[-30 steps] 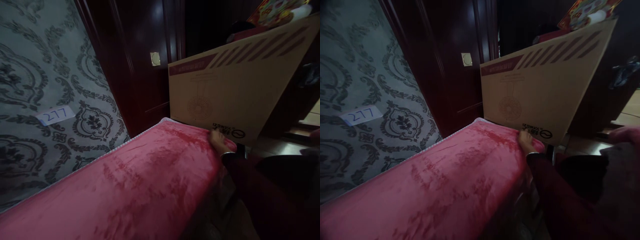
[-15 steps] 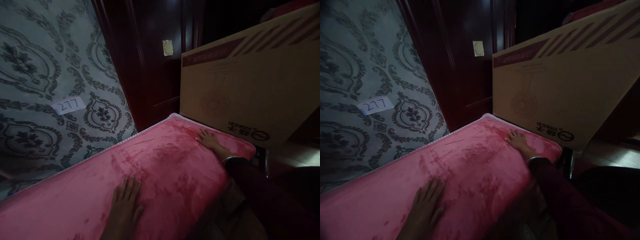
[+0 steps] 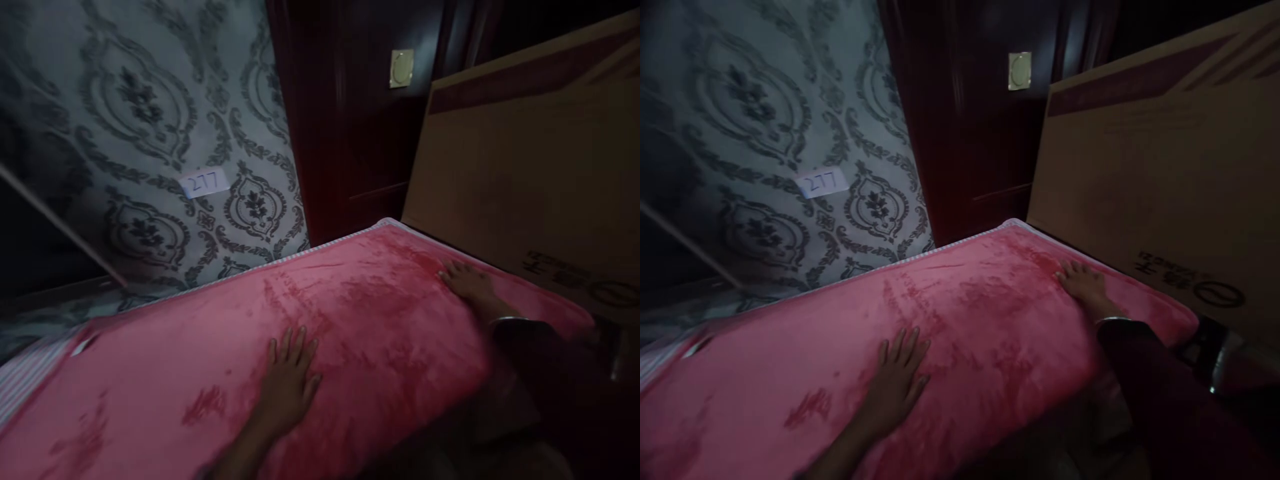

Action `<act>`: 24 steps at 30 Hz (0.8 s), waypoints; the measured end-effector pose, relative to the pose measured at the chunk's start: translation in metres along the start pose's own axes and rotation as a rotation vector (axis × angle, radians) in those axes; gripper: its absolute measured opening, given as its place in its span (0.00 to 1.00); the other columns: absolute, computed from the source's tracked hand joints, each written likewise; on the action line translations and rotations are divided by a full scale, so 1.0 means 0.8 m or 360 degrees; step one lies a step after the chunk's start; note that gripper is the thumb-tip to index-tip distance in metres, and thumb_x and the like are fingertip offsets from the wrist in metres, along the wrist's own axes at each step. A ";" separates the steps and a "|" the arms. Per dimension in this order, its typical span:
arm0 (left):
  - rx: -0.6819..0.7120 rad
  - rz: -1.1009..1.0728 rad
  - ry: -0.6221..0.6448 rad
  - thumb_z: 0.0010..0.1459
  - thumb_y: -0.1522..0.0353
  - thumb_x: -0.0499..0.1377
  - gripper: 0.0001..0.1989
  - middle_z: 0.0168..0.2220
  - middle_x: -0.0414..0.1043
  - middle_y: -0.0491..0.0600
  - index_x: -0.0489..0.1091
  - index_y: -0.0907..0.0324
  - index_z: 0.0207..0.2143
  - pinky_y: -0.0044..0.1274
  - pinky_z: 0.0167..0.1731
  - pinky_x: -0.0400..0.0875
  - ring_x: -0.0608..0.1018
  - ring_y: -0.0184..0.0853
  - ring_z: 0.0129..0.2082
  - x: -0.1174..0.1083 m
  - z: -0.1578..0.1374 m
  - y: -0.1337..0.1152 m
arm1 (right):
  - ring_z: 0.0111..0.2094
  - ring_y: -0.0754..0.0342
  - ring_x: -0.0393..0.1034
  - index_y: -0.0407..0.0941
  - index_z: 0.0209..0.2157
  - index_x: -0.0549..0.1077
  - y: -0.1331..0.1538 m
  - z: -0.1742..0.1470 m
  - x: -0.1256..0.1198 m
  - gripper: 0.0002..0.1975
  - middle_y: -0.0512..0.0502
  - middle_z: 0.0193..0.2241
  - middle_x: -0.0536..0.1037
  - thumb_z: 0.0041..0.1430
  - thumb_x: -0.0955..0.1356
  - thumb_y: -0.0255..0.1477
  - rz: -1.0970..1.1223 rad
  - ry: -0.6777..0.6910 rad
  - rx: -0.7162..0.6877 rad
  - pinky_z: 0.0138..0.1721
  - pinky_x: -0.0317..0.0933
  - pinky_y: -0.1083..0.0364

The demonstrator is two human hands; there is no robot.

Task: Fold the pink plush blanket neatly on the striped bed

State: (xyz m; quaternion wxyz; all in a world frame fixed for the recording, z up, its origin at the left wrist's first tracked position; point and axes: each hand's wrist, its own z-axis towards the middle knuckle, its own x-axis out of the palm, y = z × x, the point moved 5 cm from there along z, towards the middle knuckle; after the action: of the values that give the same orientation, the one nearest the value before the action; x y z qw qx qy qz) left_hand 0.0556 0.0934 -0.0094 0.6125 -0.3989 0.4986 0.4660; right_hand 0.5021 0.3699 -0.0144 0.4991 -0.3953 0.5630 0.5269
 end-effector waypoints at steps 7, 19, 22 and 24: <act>-0.0079 -0.0159 0.0143 0.68 0.56 0.51 0.30 0.73 0.45 0.56 0.55 0.52 0.69 0.59 0.65 0.42 0.47 0.56 0.72 -0.012 0.000 -0.013 | 0.70 0.35 0.45 0.44 0.69 0.59 0.180 -0.120 -0.010 0.29 0.34 0.71 0.51 0.71 0.56 0.38 0.0021 -0.0006 -0.0594 0.63 0.49 0.33; -0.0348 -0.0192 0.0157 0.68 0.62 0.52 0.27 0.71 0.51 0.63 0.59 0.63 0.66 0.50 0.67 0.47 0.53 0.52 0.71 -0.044 -0.069 0.053 | 0.71 0.40 0.46 0.55 0.69 0.58 0.285 -0.268 0.070 0.29 0.44 0.71 0.53 0.69 0.59 0.40 -0.0006 -0.0030 -0.1185 0.65 0.47 0.35; -0.0383 -0.0178 0.0037 0.66 0.68 0.52 0.22 0.65 0.62 0.63 0.66 0.64 0.60 0.43 0.63 0.58 0.63 0.48 0.65 -0.062 -0.111 0.085 | 0.69 0.38 0.49 0.51 0.66 0.63 0.299 -0.279 0.052 0.26 0.40 0.69 0.57 0.69 0.61 0.35 0.0026 0.0001 -0.1039 0.63 0.51 0.35; -0.0400 -0.0182 -0.0042 0.65 0.68 0.54 0.18 0.59 0.68 0.61 0.70 0.63 0.55 0.39 0.58 0.63 0.68 0.46 0.59 -0.069 -0.130 0.097 | 0.65 0.38 0.56 0.46 0.61 0.70 0.326 -0.300 0.040 0.22 0.36 0.65 0.65 0.68 0.62 0.32 0.0133 0.0002 -0.1049 0.61 0.55 0.38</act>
State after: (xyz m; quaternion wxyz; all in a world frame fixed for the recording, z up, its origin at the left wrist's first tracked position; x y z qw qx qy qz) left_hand -0.0484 0.0039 0.0241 0.5898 -0.4940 0.4046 0.4944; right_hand 0.2082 0.1698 -0.0067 0.3219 -0.5126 0.3782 0.7004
